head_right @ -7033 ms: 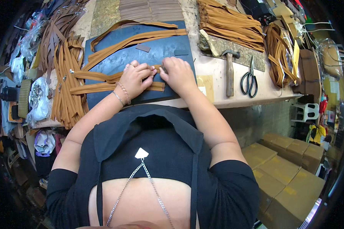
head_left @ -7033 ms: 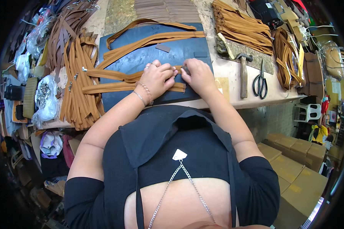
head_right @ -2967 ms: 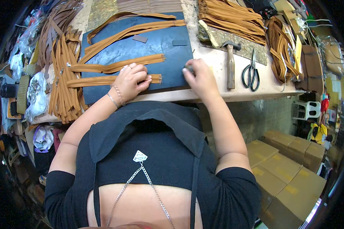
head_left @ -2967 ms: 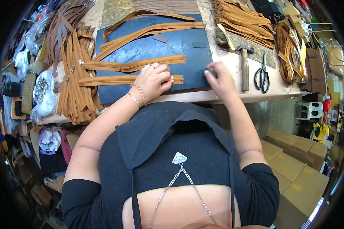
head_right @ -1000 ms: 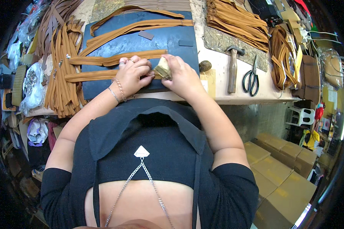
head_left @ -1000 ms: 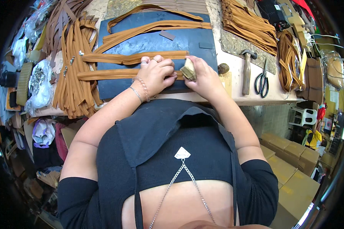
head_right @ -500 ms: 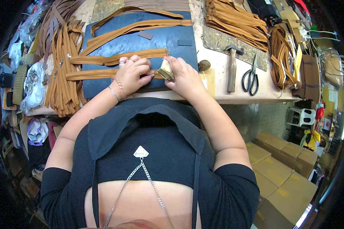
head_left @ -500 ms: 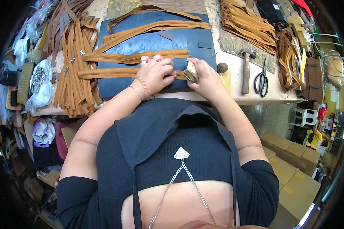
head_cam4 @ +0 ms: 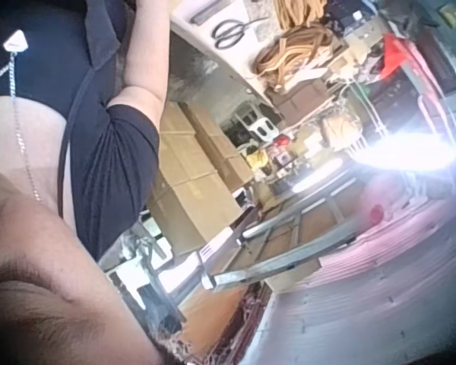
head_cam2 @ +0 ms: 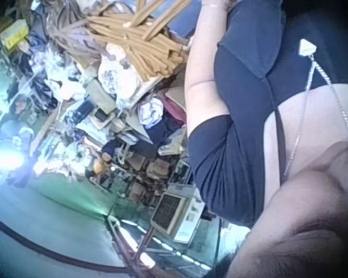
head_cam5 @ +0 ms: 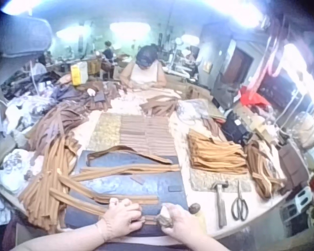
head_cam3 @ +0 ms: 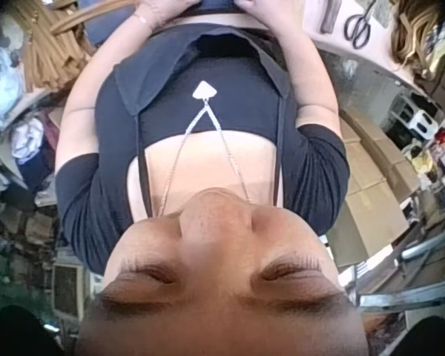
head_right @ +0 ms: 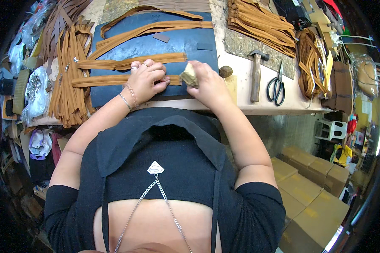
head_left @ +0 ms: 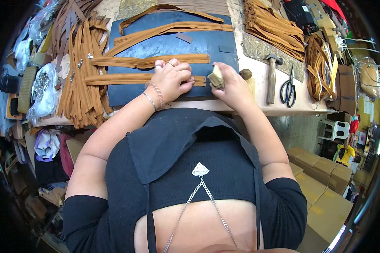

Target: The person threads small metal sliders and end pieces onto thin leather straps by hand, uses a small hammer to tap a metal piece into place on a strap over a rubber mat, and trims a small piece of leather using shears.

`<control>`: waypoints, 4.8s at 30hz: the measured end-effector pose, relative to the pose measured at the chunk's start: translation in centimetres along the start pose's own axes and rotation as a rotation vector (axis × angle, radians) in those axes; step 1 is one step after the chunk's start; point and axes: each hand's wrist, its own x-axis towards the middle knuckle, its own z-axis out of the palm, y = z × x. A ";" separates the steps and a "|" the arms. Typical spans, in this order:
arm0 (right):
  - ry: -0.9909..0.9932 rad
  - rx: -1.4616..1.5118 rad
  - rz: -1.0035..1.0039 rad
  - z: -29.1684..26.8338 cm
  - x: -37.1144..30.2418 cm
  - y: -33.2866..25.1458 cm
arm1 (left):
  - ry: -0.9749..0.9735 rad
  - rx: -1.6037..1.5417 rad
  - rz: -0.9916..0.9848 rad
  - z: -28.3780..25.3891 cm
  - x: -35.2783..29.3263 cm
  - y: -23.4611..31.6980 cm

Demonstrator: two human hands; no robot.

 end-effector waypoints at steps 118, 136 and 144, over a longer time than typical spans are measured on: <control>-0.023 -0.011 -0.106 -0.3 1.2 -0.2 | 0.000 -0.028 0.000 -0.1 0.2 0.0; 0.277 0.621 0.215 -4.1 0.1 2.2 | -0.299 -0.013 -0.029 -3.7 2.2 1.4; 0.362 0.216 -0.123 -0.7 6.6 2.2 | 0.076 -0.065 0.024 1.8 5.8 -2.1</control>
